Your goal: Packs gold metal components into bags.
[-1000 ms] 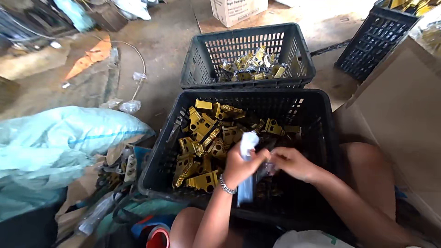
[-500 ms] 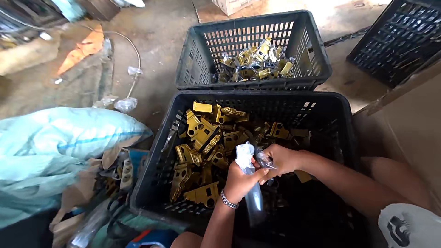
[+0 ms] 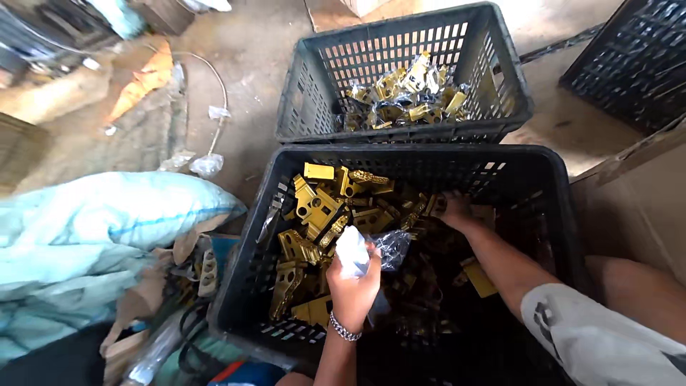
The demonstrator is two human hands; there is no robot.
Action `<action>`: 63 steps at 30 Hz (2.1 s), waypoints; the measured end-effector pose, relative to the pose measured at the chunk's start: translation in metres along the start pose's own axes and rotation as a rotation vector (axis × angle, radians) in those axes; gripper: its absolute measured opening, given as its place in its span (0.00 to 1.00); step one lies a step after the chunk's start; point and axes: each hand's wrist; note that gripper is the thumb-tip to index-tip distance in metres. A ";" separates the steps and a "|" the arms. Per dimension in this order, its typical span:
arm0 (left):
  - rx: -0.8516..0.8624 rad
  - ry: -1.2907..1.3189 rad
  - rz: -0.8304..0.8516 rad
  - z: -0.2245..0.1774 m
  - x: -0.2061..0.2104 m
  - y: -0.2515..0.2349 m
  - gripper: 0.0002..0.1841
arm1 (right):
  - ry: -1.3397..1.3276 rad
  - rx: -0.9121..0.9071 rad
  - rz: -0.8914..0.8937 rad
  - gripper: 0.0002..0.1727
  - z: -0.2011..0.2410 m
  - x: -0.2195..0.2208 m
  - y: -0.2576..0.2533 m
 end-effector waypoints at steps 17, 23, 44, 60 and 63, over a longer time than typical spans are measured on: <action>0.292 -0.091 0.130 -0.020 0.020 0.024 0.14 | -1.013 -0.441 0.280 0.29 0.035 -0.079 0.229; 0.180 -0.040 0.104 -0.029 0.013 0.022 0.15 | -1.066 -0.563 0.199 0.29 0.023 -0.081 0.252; 0.166 -0.059 0.207 -0.041 0.015 0.041 0.13 | -0.682 -0.518 -0.236 0.33 0.060 -0.044 0.215; -0.179 0.137 0.417 -0.043 0.015 0.041 0.17 | -0.513 -0.687 -0.050 0.26 0.050 -0.071 0.224; 0.028 0.097 0.333 -0.036 0.025 0.046 0.25 | -0.679 -0.682 -0.016 0.10 0.046 -0.061 0.228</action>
Point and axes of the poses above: each hand's wrist, its own y-axis away from the middle knuckle, its own x-axis out of the palm, z = x × y, and after that the axes turned 6 degrees about y, right-handed
